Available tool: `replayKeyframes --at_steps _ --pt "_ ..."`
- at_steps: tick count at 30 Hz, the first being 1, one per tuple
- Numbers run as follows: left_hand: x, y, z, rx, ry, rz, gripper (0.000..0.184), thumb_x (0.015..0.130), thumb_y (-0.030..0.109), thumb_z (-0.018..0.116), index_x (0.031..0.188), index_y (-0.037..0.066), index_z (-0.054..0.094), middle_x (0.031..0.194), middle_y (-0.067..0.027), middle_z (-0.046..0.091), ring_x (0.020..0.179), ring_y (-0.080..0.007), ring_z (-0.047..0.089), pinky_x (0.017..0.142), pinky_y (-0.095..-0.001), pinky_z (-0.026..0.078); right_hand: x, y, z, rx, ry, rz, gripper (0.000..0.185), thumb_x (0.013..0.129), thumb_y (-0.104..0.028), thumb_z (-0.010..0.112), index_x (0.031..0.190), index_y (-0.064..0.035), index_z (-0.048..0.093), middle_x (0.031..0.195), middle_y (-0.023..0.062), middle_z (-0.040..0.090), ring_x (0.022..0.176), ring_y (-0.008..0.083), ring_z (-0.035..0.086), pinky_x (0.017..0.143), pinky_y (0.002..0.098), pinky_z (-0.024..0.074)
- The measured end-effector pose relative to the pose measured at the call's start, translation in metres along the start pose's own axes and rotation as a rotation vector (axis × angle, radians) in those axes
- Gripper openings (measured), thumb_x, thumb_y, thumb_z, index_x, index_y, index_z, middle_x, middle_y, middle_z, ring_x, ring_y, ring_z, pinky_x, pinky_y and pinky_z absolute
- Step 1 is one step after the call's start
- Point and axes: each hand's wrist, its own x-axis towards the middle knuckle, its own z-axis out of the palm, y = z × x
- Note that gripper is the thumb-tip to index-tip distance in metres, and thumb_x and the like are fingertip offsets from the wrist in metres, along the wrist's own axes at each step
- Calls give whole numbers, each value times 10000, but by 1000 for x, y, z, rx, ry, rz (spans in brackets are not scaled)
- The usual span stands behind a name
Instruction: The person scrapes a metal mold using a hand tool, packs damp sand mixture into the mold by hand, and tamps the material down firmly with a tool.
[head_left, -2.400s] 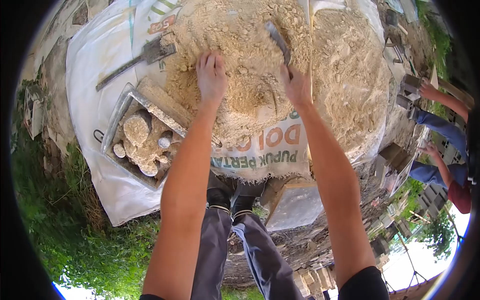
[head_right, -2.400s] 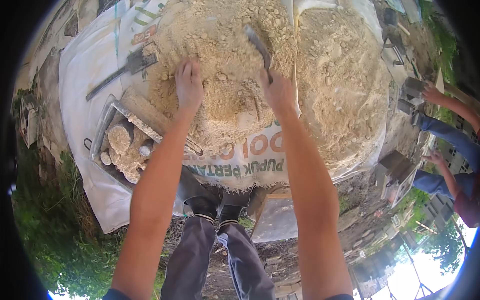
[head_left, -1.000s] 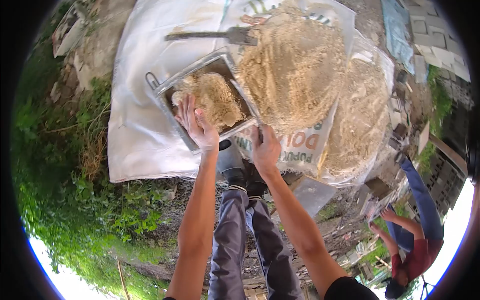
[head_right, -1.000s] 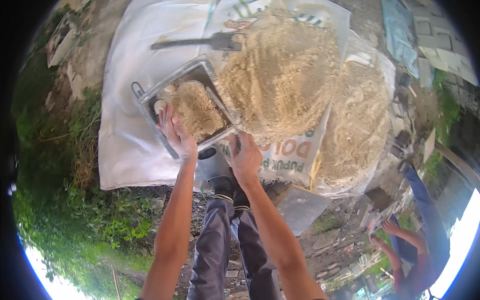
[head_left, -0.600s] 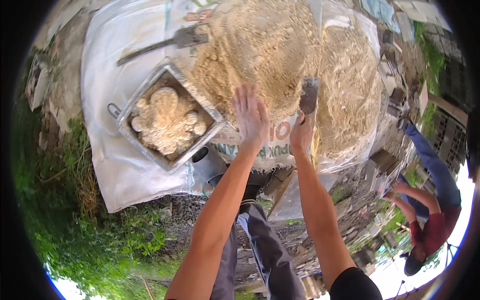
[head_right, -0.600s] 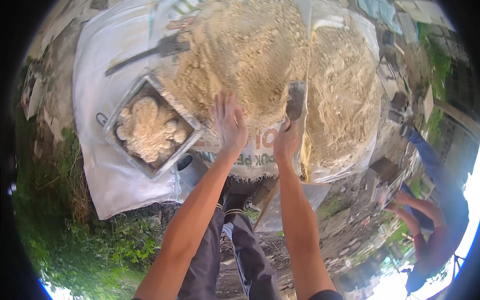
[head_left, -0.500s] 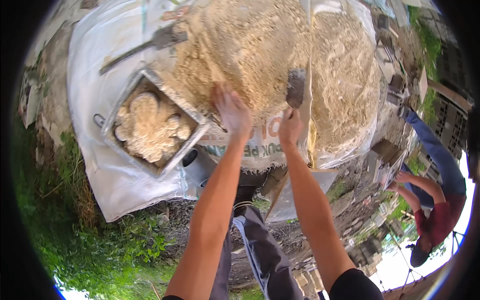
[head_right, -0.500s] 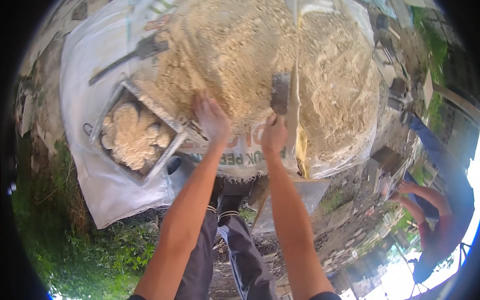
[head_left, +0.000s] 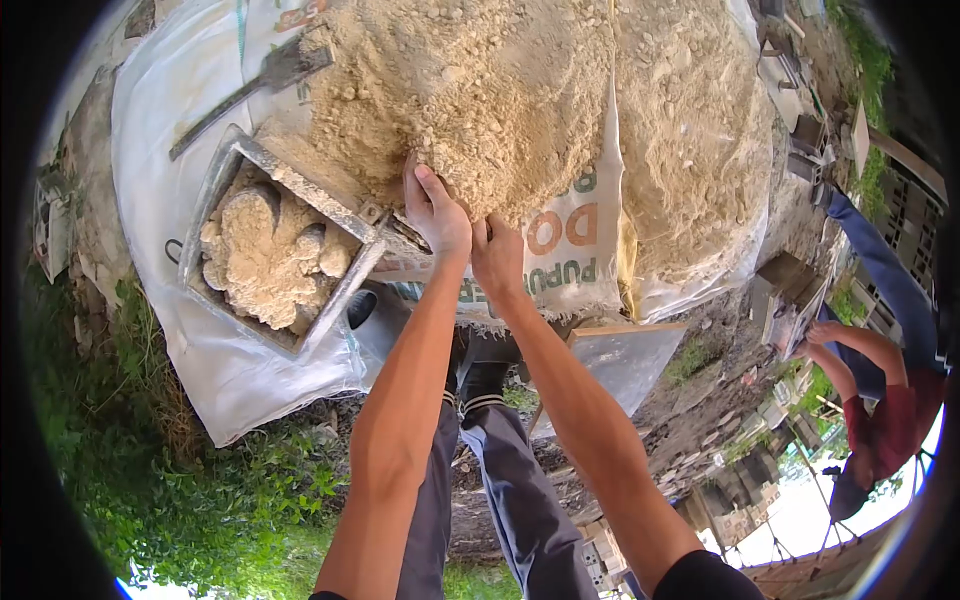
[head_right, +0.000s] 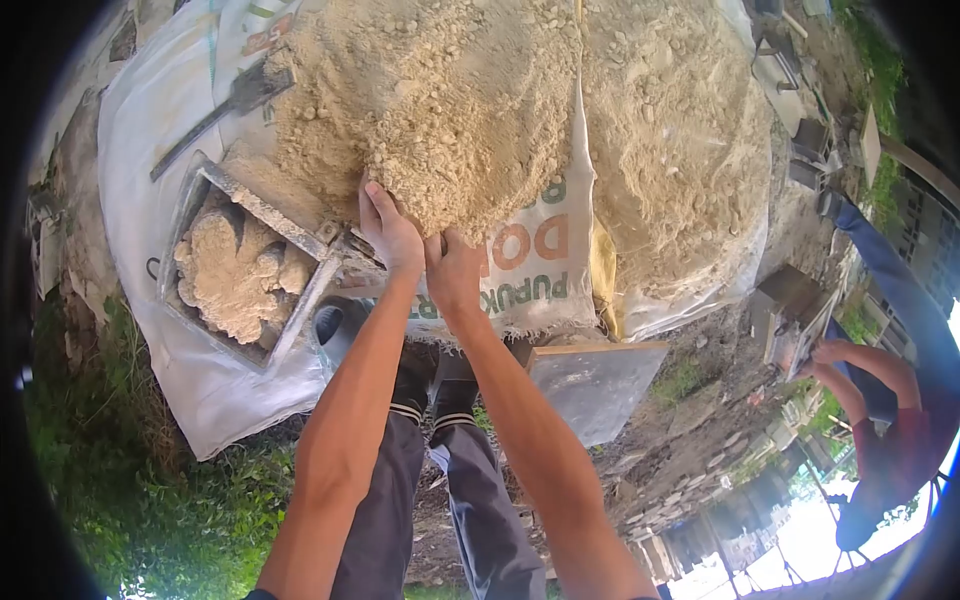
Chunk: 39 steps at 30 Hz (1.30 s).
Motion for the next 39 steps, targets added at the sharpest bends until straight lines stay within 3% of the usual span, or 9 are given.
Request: replayKeyframes --at_steps 4,6,10,19,24,31,34,37,39 --pt "-6 28 2 -157 84 11 520 993 380 316 1236 -36 511 1220 -202 545 1108 -335 519 954 -403 380 -11 -20 -20 -63 35 -78 285 866 -193 513 749 65 533 654 287 547 605 432 540 583 466 413" --pt "-10 48 -2 -209 121 59 484 999 372 335 1246 -10 501 1159 -138 559 1028 -224 519 910 -333 388 -20 -37 -36 -53 10 -92 277 866 -193 514 752 59 536 650 289 546 619 438 547 584 470 416" --pt "-20 100 -39 -288 200 -14 509 1003 355 292 1299 -26 456 1300 -177 482 1200 -293 453 1011 -381 335 -48 -79 -48 -131 -52 -175 282 873 -204 517 757 53 538 675 296 556 653 449 563 585 471 422" --pt "3 107 -177 -414 546 70 522 1008 365 304 1297 -48 440 1278 -191 493 1183 -285 456 1000 -381 334 -109 -135 34 -178 -333 -386 253 887 -238 542 904 14 564 763 284 604 708 446 596 622 483 458" --pt "16 62 -216 223 511 252 488 999 334 330 1295 -36 449 1321 -205 472 1259 -371 401 1068 -431 278 -115 -140 47 -287 -109 -440 228 916 -245 524 846 -28 535 722 236 619 653 396 616 577 464 466" --pt "30 89 -236 544 517 325 362 894 287 566 1181 66 575 1134 -73 601 1108 -279 499 1006 -476 288 -45 -112 4 -428 -7 -392 268 950 -254 494 804 -29 507 598 139 556 521 324 553 523 418 451" --pt "55 106 -235 688 446 306 375 807 271 676 1145 124 612 1058 -25 611 1041 -244 507 960 -441 308 -9 -110 3 -505 4 -372 269 958 -245 472 876 9 505 710 160 572 640 340 571 613 431 463" --pt "82 109 -231 873 254 450 318 757 255 709 1060 173 658 1037 7 624 1032 -224 505 964 -434 299 21 -80 11 -590 -39 -513 352 959 -238 453 1151 57 465 1058 255 518 940 377 544 827 456 429" --pt "97 111 -233 910 135 464 273 748 257 713 1007 176 679 1021 27 628 1023 -211 508 960 -428 300 23 -81 11 -632 -49 -553 369 959 -249 454 1181 46 462 1070 251 520 944 375 554 831 442 451"
